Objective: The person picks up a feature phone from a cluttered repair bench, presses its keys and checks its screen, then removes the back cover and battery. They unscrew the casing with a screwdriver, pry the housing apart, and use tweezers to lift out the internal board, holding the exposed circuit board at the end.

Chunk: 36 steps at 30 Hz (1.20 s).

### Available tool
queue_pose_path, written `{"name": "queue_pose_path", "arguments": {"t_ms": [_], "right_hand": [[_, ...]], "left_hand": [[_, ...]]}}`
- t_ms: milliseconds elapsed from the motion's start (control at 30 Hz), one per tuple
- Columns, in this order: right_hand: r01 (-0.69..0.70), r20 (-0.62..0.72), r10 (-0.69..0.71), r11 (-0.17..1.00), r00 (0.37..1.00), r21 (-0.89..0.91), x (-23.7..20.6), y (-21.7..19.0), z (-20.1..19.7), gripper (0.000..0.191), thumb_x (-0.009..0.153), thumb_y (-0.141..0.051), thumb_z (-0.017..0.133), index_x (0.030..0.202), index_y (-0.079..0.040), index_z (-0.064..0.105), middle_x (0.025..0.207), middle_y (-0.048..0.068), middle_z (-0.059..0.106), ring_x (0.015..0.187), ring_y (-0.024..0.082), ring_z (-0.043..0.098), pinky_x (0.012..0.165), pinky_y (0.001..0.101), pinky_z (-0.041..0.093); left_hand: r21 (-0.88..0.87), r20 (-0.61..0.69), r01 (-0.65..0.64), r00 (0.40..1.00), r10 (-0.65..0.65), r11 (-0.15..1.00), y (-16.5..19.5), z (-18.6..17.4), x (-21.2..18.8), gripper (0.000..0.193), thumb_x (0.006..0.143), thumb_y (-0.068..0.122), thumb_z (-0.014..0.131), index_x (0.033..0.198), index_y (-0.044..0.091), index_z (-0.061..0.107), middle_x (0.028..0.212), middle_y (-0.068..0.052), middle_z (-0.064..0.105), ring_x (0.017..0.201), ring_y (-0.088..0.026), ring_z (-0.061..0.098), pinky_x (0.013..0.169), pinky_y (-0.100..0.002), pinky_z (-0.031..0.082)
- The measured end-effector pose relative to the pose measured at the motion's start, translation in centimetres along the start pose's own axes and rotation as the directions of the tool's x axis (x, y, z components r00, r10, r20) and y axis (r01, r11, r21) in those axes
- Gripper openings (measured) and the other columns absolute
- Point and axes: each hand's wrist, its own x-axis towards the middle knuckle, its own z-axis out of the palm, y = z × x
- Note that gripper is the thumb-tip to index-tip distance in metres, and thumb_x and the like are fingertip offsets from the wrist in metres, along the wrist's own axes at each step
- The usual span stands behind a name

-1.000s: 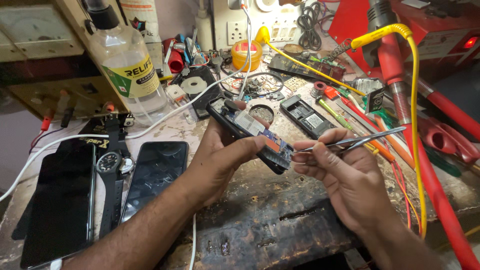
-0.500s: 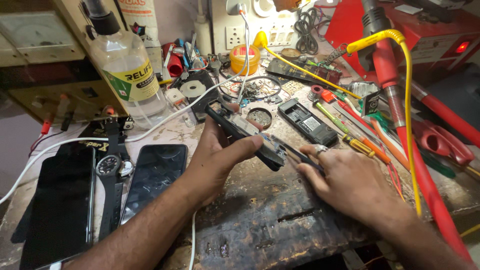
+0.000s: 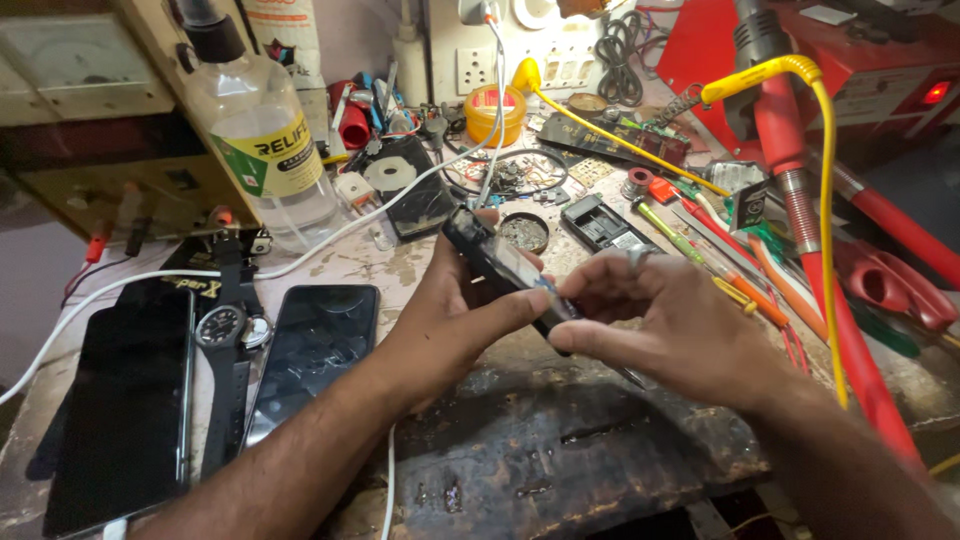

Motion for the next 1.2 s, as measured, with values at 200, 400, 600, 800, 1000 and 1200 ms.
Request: {"name": "queue_pose_path", "arguments": {"t_ms": [200, 400, 600, 800, 1000, 1200], "right_hand": [[0.013, 0.021, -0.020, 0.957, 1.000, 0.288, 0.9, 3.2, -2.2, 0.022, 0.086, -0.012, 0.079, 0.103, 0.000, 0.072, 0.091, 0.007, 0.075, 0.080, 0.012, 0.069, 0.074, 0.0273, 0.056], [0.024, -0.037, -0.001, 0.787, 0.999, 0.617, 1.0, 5.6, -3.0, 0.027, 0.088, -0.014, 0.075, 0.110, -0.002, 0.067, 0.102, 0.014, 0.074, 0.093, 0.023, 0.073, 0.082, 0.0372, 0.059], [0.153, -0.182, -0.045, 0.753, 0.982, 0.640, -1.4, 6.6, -3.8, 0.034, 0.090, -0.013, 0.071, 0.121, -0.001, 0.065, 0.119, 0.025, 0.073, 0.103, 0.030, 0.073, 0.087, 0.0426, 0.058], [0.328, -0.288, -0.177, 0.683, 0.941, 0.652, -3.3, 10.0, -3.9, 0.030, 0.095, -0.011, 0.071, 0.123, -0.001, 0.065, 0.125, 0.028, 0.069, 0.104, 0.032, 0.072, 0.091, 0.0452, 0.058], [0.322, -0.377, -0.103, 0.749, 0.920, 0.579, -3.3, 11.9, -3.6, 0.022, 0.095, -0.005, 0.070, 0.116, -0.001, 0.064, 0.120, 0.025, 0.071, 0.096, 0.026, 0.073, 0.086, 0.0386, 0.059], [0.342, -0.386, -0.157, 0.809, 0.909, 0.477, -3.8, 11.5, -3.2, 0.024, 0.094, -0.003, 0.069, 0.116, 0.001, 0.064, 0.120, 0.022, 0.072, 0.097, 0.022, 0.073, 0.086, 0.0357, 0.059]], "left_hand": [[-0.164, 0.169, 0.086, 0.984, -0.058, 0.983, 0.2, 0.0, 0.1, 0.057, 0.095, 0.014, 0.065, 0.147, 0.011, 0.041, 0.139, -0.007, 0.059, 0.120, -0.018, 0.062, 0.099, -0.040, 0.055], [-0.261, 0.078, 0.121, 0.992, -0.104, 0.958, 0.5, -0.1, 0.7, 0.072, 0.092, 0.007, 0.056, 0.155, 0.017, 0.021, 0.144, -0.009, 0.057, 0.117, -0.020, 0.066, 0.091, -0.041, 0.061], [-0.050, -0.138, 0.258, 0.955, -0.262, 0.965, 2.0, 0.0, 0.9, 0.119, 0.079, 0.010, 0.075, 0.159, 0.016, -0.013, 0.140, -0.018, 0.061, 0.107, -0.025, 0.071, 0.072, -0.035, 0.060], [0.388, 0.103, 0.233, 0.950, -0.293, 0.892, 2.5, 0.2, -0.6, 0.150, 0.071, 0.006, 0.083, 0.151, 0.018, -0.044, 0.140, -0.013, 0.060, 0.100, -0.031, 0.072, 0.070, -0.036, 0.061], [0.337, 0.153, 0.184, 0.957, -0.246, 0.923, 1.3, -0.2, -0.2, 0.126, 0.086, 0.011, 0.070, 0.165, 0.018, -0.028, 0.136, -0.019, 0.065, 0.112, -0.028, 0.071, 0.094, -0.037, 0.060], [0.843, 0.108, -0.313, 0.896, 0.431, 0.438, 4.1, -7.1, 1.3, 0.076, 0.092, 0.003, 0.061, 0.159, -0.006, 0.026, 0.150, -0.031, 0.053, 0.139, -0.040, 0.054, 0.117, -0.041, 0.040]]}}
